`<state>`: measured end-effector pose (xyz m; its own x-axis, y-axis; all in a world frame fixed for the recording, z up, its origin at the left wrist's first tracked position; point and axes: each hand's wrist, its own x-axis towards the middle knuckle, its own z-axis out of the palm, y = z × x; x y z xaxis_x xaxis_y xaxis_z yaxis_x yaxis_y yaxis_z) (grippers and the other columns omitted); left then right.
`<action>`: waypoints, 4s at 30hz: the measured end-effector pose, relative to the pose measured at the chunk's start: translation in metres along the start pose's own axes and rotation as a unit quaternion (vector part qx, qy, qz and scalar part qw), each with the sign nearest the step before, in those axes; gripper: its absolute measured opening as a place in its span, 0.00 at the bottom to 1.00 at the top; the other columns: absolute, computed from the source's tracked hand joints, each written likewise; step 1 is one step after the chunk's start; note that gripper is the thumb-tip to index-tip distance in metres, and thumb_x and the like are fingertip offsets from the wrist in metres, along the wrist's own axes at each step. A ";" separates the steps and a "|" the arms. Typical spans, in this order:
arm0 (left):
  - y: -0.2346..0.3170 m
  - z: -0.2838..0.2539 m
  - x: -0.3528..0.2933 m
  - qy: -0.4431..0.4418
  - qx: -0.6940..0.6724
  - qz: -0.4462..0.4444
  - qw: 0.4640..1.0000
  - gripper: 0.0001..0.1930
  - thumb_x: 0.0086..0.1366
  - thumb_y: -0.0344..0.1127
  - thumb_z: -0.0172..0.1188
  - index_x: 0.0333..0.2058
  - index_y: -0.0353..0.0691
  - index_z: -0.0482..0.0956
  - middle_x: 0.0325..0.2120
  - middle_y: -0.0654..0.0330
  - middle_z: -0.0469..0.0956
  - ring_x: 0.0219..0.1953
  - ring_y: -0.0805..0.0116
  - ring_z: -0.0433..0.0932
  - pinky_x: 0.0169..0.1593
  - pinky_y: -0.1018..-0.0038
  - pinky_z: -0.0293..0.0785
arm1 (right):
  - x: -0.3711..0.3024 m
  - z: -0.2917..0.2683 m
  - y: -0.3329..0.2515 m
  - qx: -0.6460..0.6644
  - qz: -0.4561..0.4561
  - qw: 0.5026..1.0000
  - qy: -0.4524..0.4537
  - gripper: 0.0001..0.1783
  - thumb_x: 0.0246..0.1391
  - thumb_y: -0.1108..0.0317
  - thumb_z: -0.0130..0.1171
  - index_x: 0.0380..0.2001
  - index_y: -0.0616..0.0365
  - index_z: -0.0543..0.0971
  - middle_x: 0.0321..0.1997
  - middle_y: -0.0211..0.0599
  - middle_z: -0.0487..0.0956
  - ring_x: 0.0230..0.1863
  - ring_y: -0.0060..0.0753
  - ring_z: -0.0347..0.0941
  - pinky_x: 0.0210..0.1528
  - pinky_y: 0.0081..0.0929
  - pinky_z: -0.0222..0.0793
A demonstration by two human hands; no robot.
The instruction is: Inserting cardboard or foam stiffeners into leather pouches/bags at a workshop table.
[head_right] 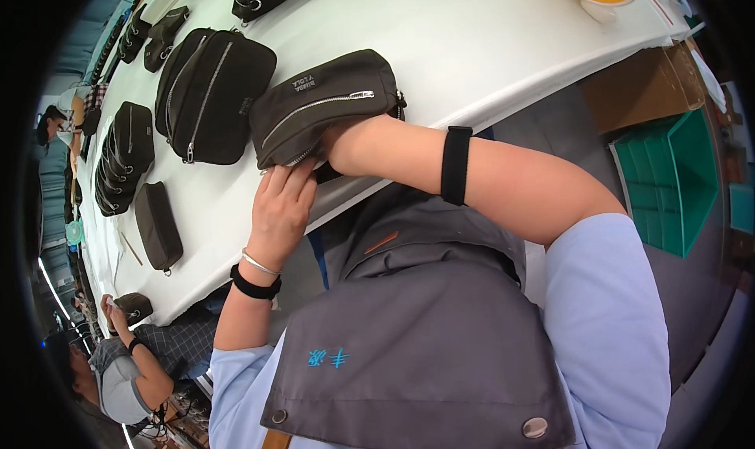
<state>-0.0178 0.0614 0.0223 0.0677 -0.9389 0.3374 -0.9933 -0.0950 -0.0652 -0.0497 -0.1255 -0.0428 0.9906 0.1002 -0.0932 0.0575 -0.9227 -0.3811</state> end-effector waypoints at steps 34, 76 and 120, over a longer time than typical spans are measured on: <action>-0.030 0.016 0.106 -0.238 -0.097 -0.041 0.966 0.09 0.54 0.26 0.56 0.34 0.32 0.80 0.29 0.44 0.81 0.34 0.51 0.82 0.40 0.64 0.78 | -0.057 -0.082 0.034 0.219 -0.049 0.876 0.426 0.12 0.59 0.81 0.48 0.44 0.66 0.78 0.38 0.42 0.84 0.41 0.30 0.82 0.43 0.23 0.76; -0.032 0.046 0.108 -0.096 -0.062 -0.091 0.989 0.11 0.60 0.26 0.54 0.41 0.31 0.79 0.38 0.45 0.80 0.40 0.53 0.82 0.42 0.66 0.80 | -0.098 -0.054 0.030 0.597 0.163 0.704 0.348 0.25 0.58 0.75 0.55 0.58 0.69 0.64 0.32 0.31 0.71 0.33 0.25 0.73 0.39 0.25 0.76; -0.010 0.059 0.134 -0.206 -0.202 -0.181 0.940 0.17 0.69 0.40 0.48 0.34 0.31 0.80 0.30 0.42 0.81 0.33 0.47 0.82 0.41 0.61 0.78 | -0.086 -0.050 0.049 0.168 0.303 0.905 0.245 0.12 0.50 0.68 0.58 0.28 0.70 0.76 0.17 0.46 0.78 0.19 0.41 0.76 0.28 0.35 0.72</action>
<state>0.0063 -0.0827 0.0130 0.3553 -0.9257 -0.1295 -0.8472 -0.3774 0.3738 -0.1259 -0.1981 -0.0076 0.7683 -0.6401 0.0086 -0.4753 -0.5793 -0.6622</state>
